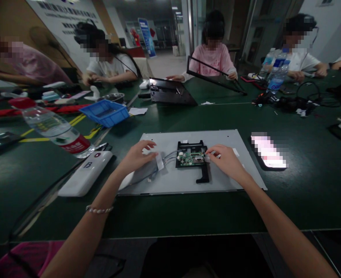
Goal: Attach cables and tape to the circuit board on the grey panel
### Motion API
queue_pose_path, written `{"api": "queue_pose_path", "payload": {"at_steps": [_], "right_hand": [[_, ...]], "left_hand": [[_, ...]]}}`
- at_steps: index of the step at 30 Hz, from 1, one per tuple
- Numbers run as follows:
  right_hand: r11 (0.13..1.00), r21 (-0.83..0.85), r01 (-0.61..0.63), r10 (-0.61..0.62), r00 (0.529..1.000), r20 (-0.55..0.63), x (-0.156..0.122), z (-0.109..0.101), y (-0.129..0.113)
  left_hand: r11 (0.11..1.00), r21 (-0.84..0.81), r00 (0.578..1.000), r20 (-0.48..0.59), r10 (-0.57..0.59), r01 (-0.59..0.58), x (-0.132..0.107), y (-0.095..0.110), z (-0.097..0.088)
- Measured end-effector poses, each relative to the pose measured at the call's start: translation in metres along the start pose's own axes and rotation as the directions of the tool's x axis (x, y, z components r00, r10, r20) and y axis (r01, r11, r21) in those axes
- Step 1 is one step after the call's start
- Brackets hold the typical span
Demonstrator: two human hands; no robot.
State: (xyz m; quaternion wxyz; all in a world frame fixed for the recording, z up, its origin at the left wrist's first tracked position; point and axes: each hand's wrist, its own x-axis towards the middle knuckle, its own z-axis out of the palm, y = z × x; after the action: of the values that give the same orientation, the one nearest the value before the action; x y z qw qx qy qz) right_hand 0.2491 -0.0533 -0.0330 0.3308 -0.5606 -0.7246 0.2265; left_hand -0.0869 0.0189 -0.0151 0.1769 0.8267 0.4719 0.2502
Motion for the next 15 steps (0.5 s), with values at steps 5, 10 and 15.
{"api": "queue_pose_path", "payload": {"at_steps": [5,10,15], "right_hand": [[1.0,-0.002,0.002,-0.002,1.0,-0.018,-0.001,-0.001,0.001],[0.999,-0.024,-0.038,0.038,0.999,-0.012,-0.001,-0.003,0.004],[0.998,-0.054,-0.031,0.03,1.0,-0.008,0.0,-0.008,0.009]], "left_hand": [[0.989,0.025,0.982,0.117,0.145,-0.149,-0.003,0.017,-0.004],[0.978,0.092,0.944,0.291,0.152,-0.186,-0.006,0.014,0.005],[0.962,0.192,0.95,0.283,0.133,-0.192,-0.007,0.006,0.009]]}}
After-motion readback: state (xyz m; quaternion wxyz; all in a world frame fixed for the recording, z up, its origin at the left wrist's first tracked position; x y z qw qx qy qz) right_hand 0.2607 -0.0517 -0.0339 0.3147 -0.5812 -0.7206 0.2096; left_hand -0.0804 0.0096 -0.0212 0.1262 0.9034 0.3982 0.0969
